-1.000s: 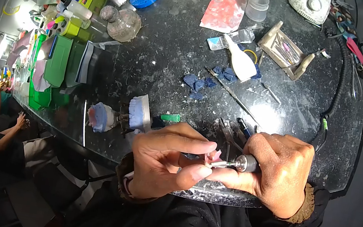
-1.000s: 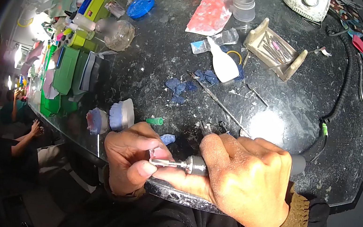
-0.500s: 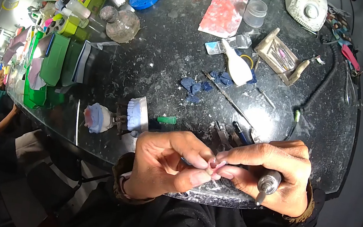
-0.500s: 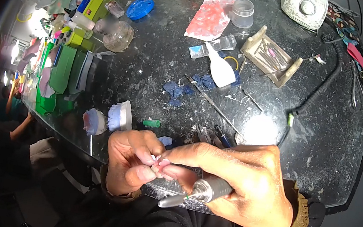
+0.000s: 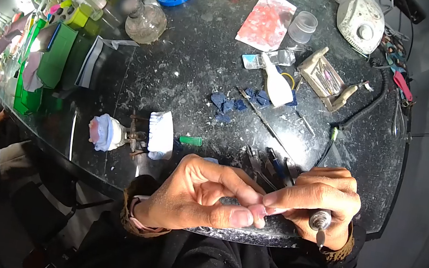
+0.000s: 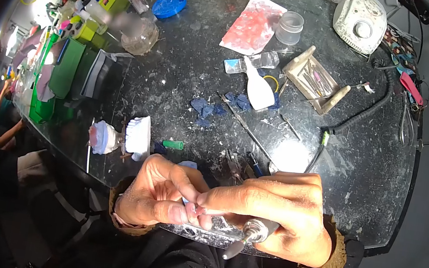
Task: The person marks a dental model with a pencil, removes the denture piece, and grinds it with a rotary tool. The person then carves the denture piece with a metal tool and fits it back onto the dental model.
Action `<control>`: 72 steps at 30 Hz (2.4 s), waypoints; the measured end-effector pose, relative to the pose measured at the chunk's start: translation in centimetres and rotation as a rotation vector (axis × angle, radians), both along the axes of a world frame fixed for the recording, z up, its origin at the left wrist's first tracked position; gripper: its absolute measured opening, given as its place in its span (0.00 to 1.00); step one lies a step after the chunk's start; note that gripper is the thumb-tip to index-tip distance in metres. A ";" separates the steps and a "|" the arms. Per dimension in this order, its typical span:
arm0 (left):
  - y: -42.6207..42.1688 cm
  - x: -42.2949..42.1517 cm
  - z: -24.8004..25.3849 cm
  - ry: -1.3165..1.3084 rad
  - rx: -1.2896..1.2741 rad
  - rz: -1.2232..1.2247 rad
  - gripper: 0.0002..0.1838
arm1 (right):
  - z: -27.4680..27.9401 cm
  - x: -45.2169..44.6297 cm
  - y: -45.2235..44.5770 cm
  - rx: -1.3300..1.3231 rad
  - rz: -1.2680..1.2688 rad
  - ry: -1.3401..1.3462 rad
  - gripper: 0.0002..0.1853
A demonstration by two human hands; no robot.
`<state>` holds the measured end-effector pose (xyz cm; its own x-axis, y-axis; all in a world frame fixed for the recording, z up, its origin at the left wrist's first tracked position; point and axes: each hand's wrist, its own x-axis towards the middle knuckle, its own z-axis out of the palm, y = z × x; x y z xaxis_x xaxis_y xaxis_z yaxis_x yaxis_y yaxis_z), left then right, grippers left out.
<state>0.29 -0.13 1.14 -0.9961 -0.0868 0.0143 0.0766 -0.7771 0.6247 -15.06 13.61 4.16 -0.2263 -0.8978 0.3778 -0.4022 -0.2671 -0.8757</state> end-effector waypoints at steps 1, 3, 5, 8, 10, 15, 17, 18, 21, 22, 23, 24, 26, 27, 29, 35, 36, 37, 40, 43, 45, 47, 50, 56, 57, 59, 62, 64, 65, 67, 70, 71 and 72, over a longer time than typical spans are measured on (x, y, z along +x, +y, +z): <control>0.0 0.1 0.0 -0.018 0.017 -0.024 0.11 | 0.1 0.0 0.0 -0.001 0.005 -0.003 0.13; 0.0 0.2 0.2 -0.065 -0.027 -0.015 0.15 | 0.1 0.0 -0.1 -0.008 0.015 -0.014 0.13; -0.4 0.2 1.2 -0.135 -0.127 0.000 0.16 | -0.3 0.6 -0.4 -0.062 -0.087 -0.018 0.12; 0.2 0.1 0.4 -0.065 -0.214 0.135 0.20 | -0.1 0.4 -0.5 -0.085 -0.099 0.050 0.15; 0.3 0.0 0.2 -0.068 -0.265 0.152 0.19 | -0.1 0.0 -0.4 -0.092 -0.056 0.104 0.18; 0.0 0.3 0.2 -0.015 -0.378 0.188 0.18 | -0.6 0.2 -0.2 -0.085 -0.055 0.097 0.18; -0.1 0.4 0.4 -0.034 -0.447 0.203 0.17 | -0.4 0.4 -0.2 -0.068 -0.075 0.076 0.17; -0.1 0.3 0.6 -0.061 -0.385 0.194 0.17 | -0.2 0.2 -0.2 -0.044 -0.073 0.112 0.18; 0.2 0.3 1.0 -0.103 -0.262 0.156 0.16 | 0.0 -0.2 -0.1 0.032 -0.144 0.302 0.26; 0.1 0.3 1.0 -0.090 -0.266 0.133 0.17 | -0.2 -0.2 -0.1 0.048 -0.162 0.371 0.26; 0.1 0.3 1.0 -0.076 -0.269 0.111 0.17 | -0.3 -0.3 -0.2 0.066 -0.178 0.441 0.26; 0.0 0.3 0.8 -0.057 -0.279 0.097 0.18 | -0.3 -0.3 -0.1 0.112 -0.160 0.462 0.28; 0.0 0.3 0.6 -0.043 -0.291 0.101 0.17 | -0.3 -0.2 -0.1 0.146 -0.165 0.485 0.28; -0.1 0.3 0.6 -0.037 -0.296 0.105 0.17 | -0.4 -0.2 -0.1 0.164 -0.166 0.496 0.29; -0.1 0.2 0.5 -0.039 -0.283 0.097 0.17 | -0.5 -0.2 -0.1 0.161 -0.168 0.499 0.29; -0.1 0.1 0.7 -0.068 -0.266 0.086 0.17 | -0.7 -0.1 -0.1 0.160 -0.171 0.499 0.29; 0.0 0.1 0.7 -0.071 -0.264 0.084 0.17 | -0.7 -0.1 -0.1 0.162 -0.172 0.498 0.29; 0.1 0.1 0.9 -0.117 -0.271 0.096 0.17 | -0.7 -0.1 -0.1 0.165 -0.169 0.501 0.29; 0.3 0.0 1.4 -0.210 -0.285 0.112 0.18 | -0.9 -0.1 -0.1 0.166 -0.169 0.506 0.30; 0.3 0.0 1.4 -0.213 -0.281 0.093 0.18 | -1.3 0.0 0.1 0.158 -0.187 0.506 0.33; 0.2 -0.1 1.4 -0.213 -0.280 0.081 0.18 | -1.1 -0.1 0.1 0.146 -0.195 0.516 0.33; 0.2 -0.1 1.2 -0.199 -0.297 0.081 0.18 | -1.3 -0.1 0.0 0.132 -0.215 0.527 0.33; 0.1 -0.1 1.2 -0.197 -0.311 0.074 0.18 | -1.3 -0.1 0.1 0.140 -0.209 0.545 0.34; -0.1 -0.1 1.1 -0.184 -0.350 0.060 0.18 | -1.2 -0.1 0.1 0.153 -0.207 0.565 0.34; -0.1 -0.1 1.0 -0.184 -0.353 0.056 0.18 | -1.2 -0.1 0.2 0.149 -0.212 0.567 0.34; -0.3 0.1 0.8 -0.147 -0.323 0.029 0.17 | -1.2 0.0 0.0 0.139 -0.235 0.574 0.34; -0.2 0.0 0.9 -0.173 -0.335 0.034 0.17 | -0.9 -0.2 0.1 0.146 -0.212 0.631 0.35; 0.0 -0.1 1.0 -0.194 -0.351 0.054 0.18 | -0.8 -0.3 0.1 0.145 -0.205 0.672 0.33; 0.0 -0.1 0.9 -0.193 -0.353 0.064 0.17 | -0.8 -0.3 0.0 0.139 -0.216 0.685 0.32; 0.0 -0.1 0.9 -0.191 -0.348 0.067 0.17 | -0.9 -0.4 0.1 0.133 -0.230 0.727 0.32; -0.1 0.1 0.5 -0.150 -0.306 0.057 0.16 | -0.7 -0.6 0.3 0.122 -0.201 0.681 0.30; -0.1 0.2 0.6 -0.153 -0.267 0.051 0.16 | -0.6 -0.7 0.4 0.102 -0.204 0.661 0.30; -0.1 0.3 0.7 -0.155 -0.229 0.047 0.17 | -0.5 -0.8 0.4 0.081 -0.207 0.641 0.29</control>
<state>0.60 -0.24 1.80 -0.9829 -0.1447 -0.1138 -0.0015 -0.6118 0.7910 -15.91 14.01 3.70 -0.1505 -0.8911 0.4281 -0.8844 -0.0722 -0.4610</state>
